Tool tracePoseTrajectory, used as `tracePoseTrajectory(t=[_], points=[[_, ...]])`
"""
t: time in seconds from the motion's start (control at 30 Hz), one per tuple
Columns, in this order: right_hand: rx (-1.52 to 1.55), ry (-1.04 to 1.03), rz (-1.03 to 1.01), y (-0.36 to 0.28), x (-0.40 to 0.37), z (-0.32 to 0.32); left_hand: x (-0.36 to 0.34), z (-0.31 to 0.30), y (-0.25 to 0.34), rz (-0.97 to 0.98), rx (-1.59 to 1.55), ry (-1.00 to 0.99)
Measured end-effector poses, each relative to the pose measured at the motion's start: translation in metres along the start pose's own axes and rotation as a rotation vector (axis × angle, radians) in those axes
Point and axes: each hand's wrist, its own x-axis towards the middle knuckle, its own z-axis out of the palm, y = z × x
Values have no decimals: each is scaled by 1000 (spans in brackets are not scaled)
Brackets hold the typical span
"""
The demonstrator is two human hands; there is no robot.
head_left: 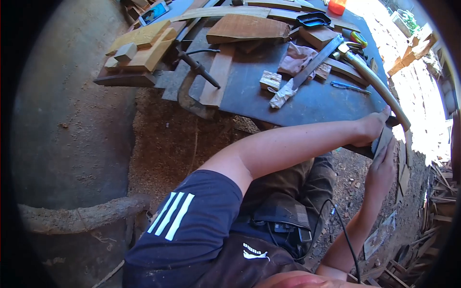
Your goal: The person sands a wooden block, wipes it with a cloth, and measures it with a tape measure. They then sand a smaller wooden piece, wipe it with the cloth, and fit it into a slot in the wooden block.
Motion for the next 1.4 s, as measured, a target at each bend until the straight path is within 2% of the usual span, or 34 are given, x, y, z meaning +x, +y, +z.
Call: tracePoseTrajectory(t=[0.07,0.13,0.17,0.23,0.33,0.4,0.47,0.5,0.63,0.73,0.77,0.87,0.93,1.0,1.03,1.07,1.1,1.13,1.2,1.23,1.27,1.33,1.4], points=[[-7,-18,36,-6,-18,-5,19,-7,-12,140,210,73],[-3,-16,18,-8,-16,-3,13,-12,-12,176,378,87],[-47,-50,52,-14,-7,-6,5,-9,-6,143,322,10],[-87,-101,99,-21,11,-6,10,-17,-13,322,573,-64],[-73,-52,64,-19,25,2,19,-25,-25,629,874,-139],[-63,-36,71,-25,14,-3,22,-25,-24,574,832,-102],[-36,-26,48,-27,-7,-8,11,-14,-12,250,552,-3],[-17,-25,28,-24,-21,-9,11,-10,-14,299,530,57],[47,24,-69,-13,-35,-2,16,-14,-16,305,711,53],[113,-77,8,-19,-1,-9,-4,-6,0,229,632,-33],[102,-58,-16,-22,13,-7,6,-12,-7,256,663,-45],[74,-35,-44,-28,32,-7,-5,1,-7,230,211,-10],[71,-53,-1,-37,26,-9,17,-14,-24,516,813,30],[81,-31,-45,-30,2,-10,53,-41,-52,761,1098,54],[55,2,-80,-22,-11,-9,75,-54,-70,862,1078,40],[22,37,-104,-15,-21,-7,63,-47,-59,727,924,26],[57,32,-123,-10,-23,-3,32,-33,-32,504,741,35],[79,27,-126,-7,-22,-2,15,-23,-21,402,685,30],[183,-90,50,-26,-2,-13,-3,-16,-6,281,652,1],[108,-141,123,-29,12,-14,-11,-11,2,216,607,-20],[59,-99,52,-17,28,-2,-1,-17,-4,227,585,-54],[-23,-32,59,-22,48,5,6,-18,-10,180,279,-109],[-39,-2,91,-24,47,8,4,-9,-9,97,115,-144]])
